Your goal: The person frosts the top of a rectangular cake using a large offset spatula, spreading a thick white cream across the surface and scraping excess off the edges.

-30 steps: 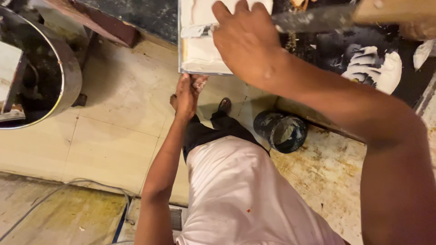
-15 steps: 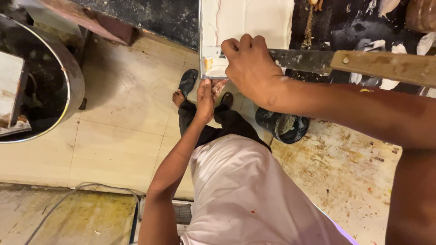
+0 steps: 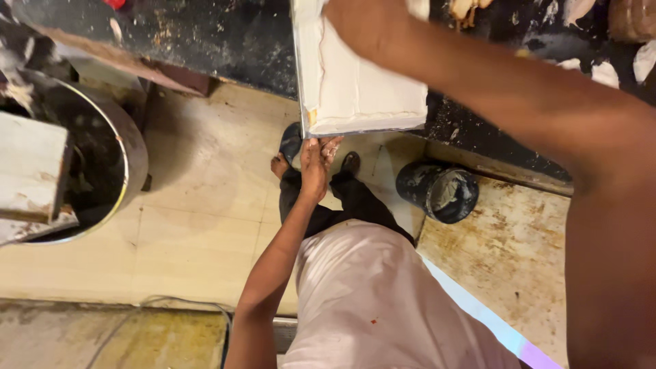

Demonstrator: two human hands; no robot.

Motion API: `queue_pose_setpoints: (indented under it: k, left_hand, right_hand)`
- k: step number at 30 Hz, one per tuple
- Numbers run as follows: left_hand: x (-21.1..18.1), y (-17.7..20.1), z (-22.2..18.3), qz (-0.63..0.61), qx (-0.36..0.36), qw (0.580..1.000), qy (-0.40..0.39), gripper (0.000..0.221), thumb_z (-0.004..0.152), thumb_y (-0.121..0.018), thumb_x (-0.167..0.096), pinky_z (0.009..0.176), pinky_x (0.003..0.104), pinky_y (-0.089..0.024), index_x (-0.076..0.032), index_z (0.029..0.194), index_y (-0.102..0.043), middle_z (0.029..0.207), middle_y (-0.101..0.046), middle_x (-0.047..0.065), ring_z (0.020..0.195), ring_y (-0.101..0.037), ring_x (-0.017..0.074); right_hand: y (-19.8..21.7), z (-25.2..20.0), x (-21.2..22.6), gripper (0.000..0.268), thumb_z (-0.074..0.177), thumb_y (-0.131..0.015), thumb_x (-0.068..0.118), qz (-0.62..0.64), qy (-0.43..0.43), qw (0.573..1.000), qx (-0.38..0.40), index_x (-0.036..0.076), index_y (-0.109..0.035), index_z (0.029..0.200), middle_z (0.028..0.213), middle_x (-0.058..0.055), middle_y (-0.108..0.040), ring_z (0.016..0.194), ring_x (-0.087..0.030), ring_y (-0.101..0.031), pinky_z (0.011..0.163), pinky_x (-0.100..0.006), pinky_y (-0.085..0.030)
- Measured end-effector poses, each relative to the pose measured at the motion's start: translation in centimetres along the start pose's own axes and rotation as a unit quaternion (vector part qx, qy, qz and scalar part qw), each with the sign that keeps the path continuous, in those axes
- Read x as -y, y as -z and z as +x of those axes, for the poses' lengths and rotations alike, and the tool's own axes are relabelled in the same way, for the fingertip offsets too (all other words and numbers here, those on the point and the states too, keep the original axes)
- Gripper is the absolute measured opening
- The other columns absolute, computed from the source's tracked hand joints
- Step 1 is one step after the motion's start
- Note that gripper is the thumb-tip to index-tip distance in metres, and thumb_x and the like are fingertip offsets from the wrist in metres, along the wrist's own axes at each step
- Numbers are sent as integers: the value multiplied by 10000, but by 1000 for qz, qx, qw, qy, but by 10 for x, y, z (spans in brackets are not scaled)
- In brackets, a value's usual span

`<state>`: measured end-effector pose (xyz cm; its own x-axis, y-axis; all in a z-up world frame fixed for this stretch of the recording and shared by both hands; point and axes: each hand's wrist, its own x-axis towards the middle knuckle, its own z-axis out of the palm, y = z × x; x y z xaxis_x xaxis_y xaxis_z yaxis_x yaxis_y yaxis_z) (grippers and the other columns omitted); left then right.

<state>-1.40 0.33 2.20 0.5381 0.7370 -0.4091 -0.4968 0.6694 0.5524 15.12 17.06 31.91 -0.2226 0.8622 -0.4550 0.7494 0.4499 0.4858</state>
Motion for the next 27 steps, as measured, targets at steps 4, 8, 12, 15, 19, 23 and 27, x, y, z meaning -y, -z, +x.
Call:
queue_pose_setpoints:
  k: [4,8,12,15,19,23,27]
  left_hand:
    - [3,3,0,-8,-8,1000,4,426,1127,-416,-368,1030,360,-502,-31,1383,-468,1266,-653,169,1218,-660,259]
    - [-1,5,2,20,-6,1000,-10,512,1119,-409,-381,1080,404,-474,-28,1490,-417,1353,-615,146,1259,-621,282]
    - [-9,4,0,25,34,998,-41,568,1100,-451,-375,1191,440,-405,-30,1547,-390,1544,-519,111,1397,-525,282]
    - [-11,-1,3,82,34,995,-46,564,1121,-409,-431,1225,445,-390,-41,1525,-455,1533,-541,125,1402,-532,280]
    - [-11,-9,4,87,-12,994,-66,566,1133,-386,-485,1173,449,-438,-54,1478,-509,1401,-604,118,1308,-581,299]
    - [-7,-24,8,86,-36,993,-73,599,1107,-355,-514,1165,438,-455,-74,1486,-501,1448,-610,108,1334,-592,278]
    - [-4,-17,14,64,-115,989,-60,639,1075,-307,-517,1148,407,-470,-59,1458,-534,1407,-664,108,1310,-653,272]
  right_hand:
    - [4,-49,19,119,778,-723,112,126,-6,991,37,38,-794,839,1170,-154,-631,831,-255,-655,609,-357,-500]
    - [-49,-133,38,295,794,-701,37,349,-98,923,-127,115,-794,1063,1134,-149,-605,891,-310,-651,711,-437,-525]
    - [-164,-219,65,269,895,-617,-36,556,-296,759,-165,66,-736,1113,1264,-186,-564,901,-364,-642,727,-492,-507]
    - [-268,-290,90,195,932,-603,-47,540,-451,647,-294,14,-695,1093,1245,-187,-550,1051,-403,-639,830,-486,-514]
    - [-395,-390,124,218,915,-608,-22,418,-650,576,-267,15,-690,1113,1191,-190,-549,1066,-434,-617,899,-501,-524]
    - [-490,-468,131,279,962,-620,-7,315,-720,555,-273,50,-704,1222,1339,-260,-547,1094,-450,-604,884,-495,-526]
    - [-554,-497,118,392,898,-609,-24,341,-738,543,-211,49,-703,1271,1191,-245,-578,1027,-449,-610,833,-511,-512]
